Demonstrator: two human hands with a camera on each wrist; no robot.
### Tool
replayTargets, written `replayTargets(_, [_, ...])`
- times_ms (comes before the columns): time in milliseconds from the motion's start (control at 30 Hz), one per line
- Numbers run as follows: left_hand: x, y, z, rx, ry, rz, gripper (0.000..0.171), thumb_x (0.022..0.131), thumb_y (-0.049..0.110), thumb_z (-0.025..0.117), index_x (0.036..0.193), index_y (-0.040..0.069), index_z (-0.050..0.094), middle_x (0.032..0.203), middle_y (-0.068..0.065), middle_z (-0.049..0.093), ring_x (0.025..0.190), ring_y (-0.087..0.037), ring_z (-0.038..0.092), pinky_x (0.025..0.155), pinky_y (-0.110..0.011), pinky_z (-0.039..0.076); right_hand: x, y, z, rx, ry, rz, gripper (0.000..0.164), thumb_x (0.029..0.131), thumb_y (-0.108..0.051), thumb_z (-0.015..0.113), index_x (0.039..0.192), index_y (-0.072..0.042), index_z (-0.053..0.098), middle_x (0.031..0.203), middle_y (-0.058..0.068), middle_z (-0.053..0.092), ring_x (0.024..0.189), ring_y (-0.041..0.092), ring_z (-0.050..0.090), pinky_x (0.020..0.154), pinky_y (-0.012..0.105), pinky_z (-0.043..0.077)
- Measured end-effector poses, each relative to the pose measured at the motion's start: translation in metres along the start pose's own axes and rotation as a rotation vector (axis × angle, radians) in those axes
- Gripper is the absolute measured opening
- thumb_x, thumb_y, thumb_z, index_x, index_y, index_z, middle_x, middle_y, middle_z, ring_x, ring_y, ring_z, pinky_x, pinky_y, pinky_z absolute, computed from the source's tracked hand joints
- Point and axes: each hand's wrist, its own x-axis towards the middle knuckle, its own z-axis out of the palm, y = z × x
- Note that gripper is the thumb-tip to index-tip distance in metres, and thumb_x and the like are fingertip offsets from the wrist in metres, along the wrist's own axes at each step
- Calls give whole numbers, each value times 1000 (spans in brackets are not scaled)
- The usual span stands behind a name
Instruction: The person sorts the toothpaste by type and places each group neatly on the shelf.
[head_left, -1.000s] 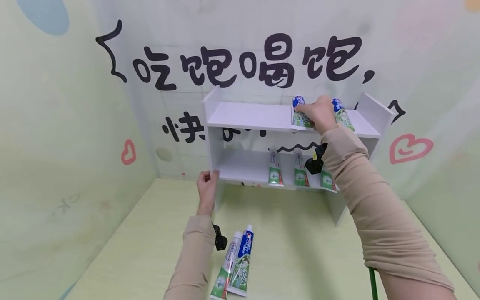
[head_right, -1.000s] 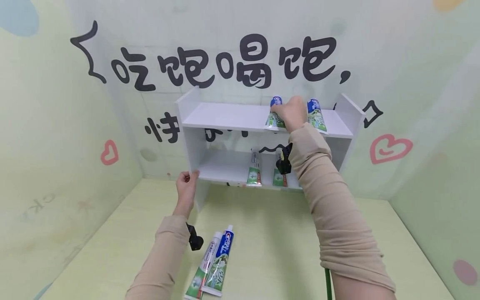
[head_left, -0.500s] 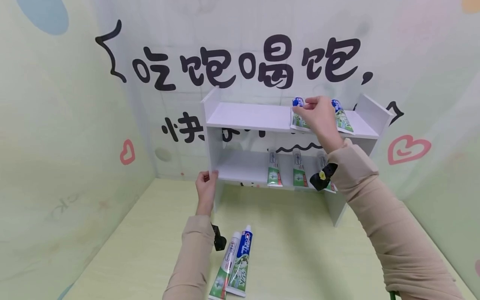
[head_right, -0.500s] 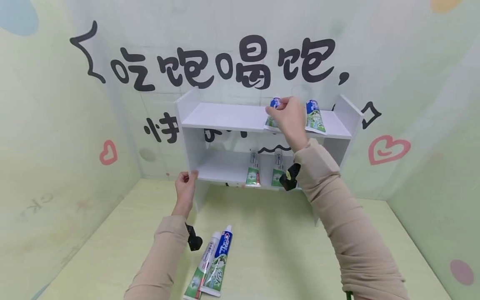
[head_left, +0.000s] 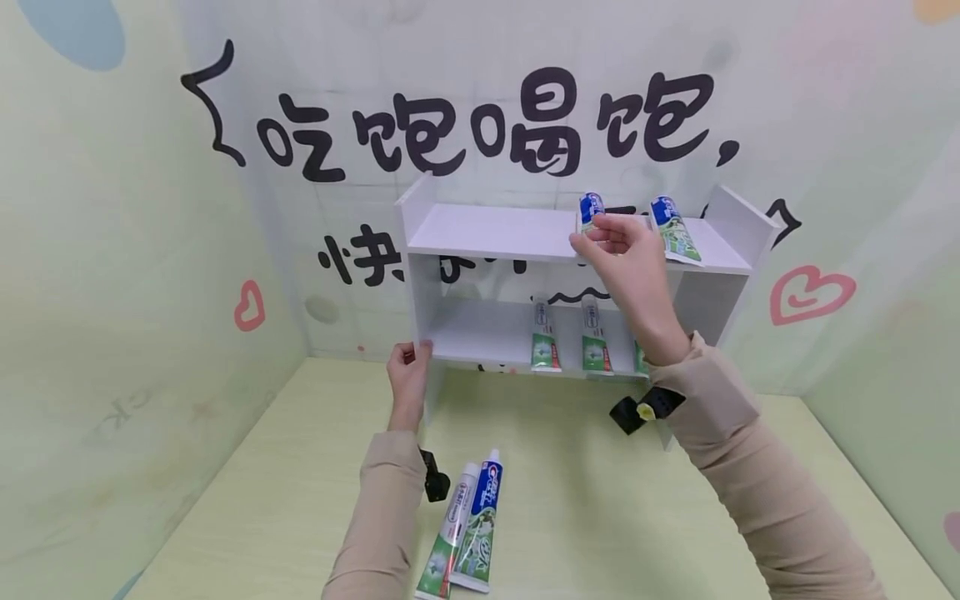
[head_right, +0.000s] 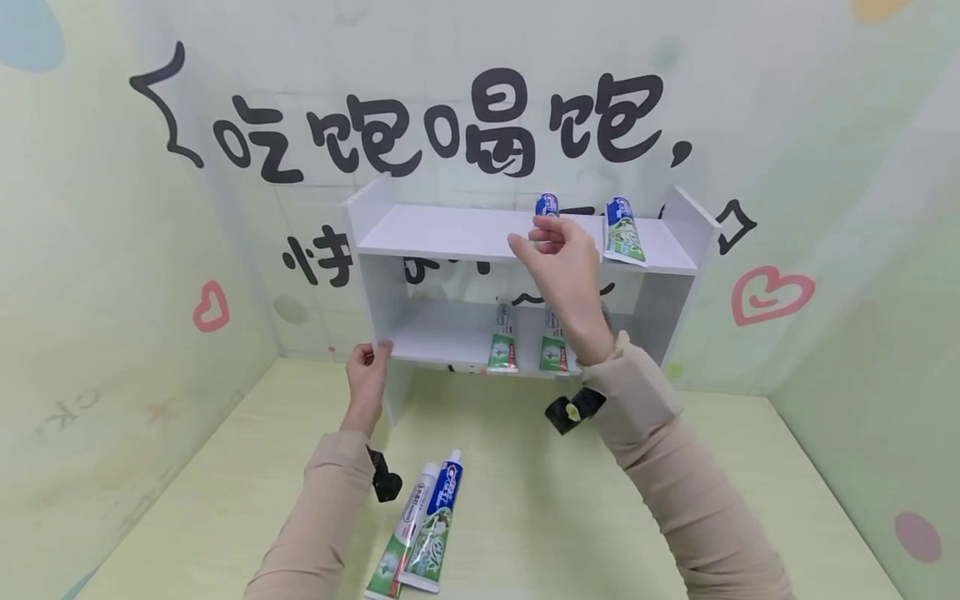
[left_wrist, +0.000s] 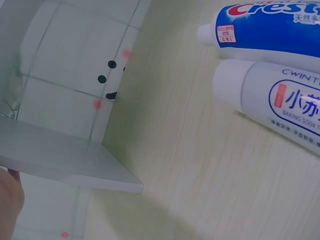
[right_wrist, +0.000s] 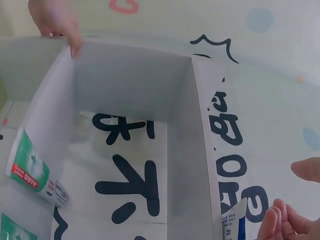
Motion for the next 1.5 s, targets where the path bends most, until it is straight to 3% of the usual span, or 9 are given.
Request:
replayTargets(400, [0,4,1,-7,-18,-2,22,88,25,56,95,5,49,91,-1,48,85,-14,44,73,-26,38,-45,35,16,165,15,-42,39,84,-22,65,117,-4,57,104,8,60,88,10,52,75,16,44])
replayTargets(800, [1,0,1,-10,-24,-1,23,88,26,56,95,5,49,90,-1,48,84,-14,45,74,-26,38,-85,86,46,365,24,64,37,82,-14,66,116,-4,55,105,9,58,90,10,54,78,17,45])
replayTargets(1167, [0,1,2,-9,-18,1,23,88,25,55,95,5,49,90,-1,47,84,-14,44,73,-27,37,-113,125,77,352,16,117,40,81,-17,67,115,-1,55,107,17,59,89,7,55,79,18,46])
replayTargets(1500, [-1,2,3,-2,-22,-10,23,88,26,55,96,5,49,91,-1,47,84,-14,44,73,-26,38,-143,169,111,277,-45,265,45,80,-23,69,117,-1,54,108,16,59,92,14,54,78,20,45])
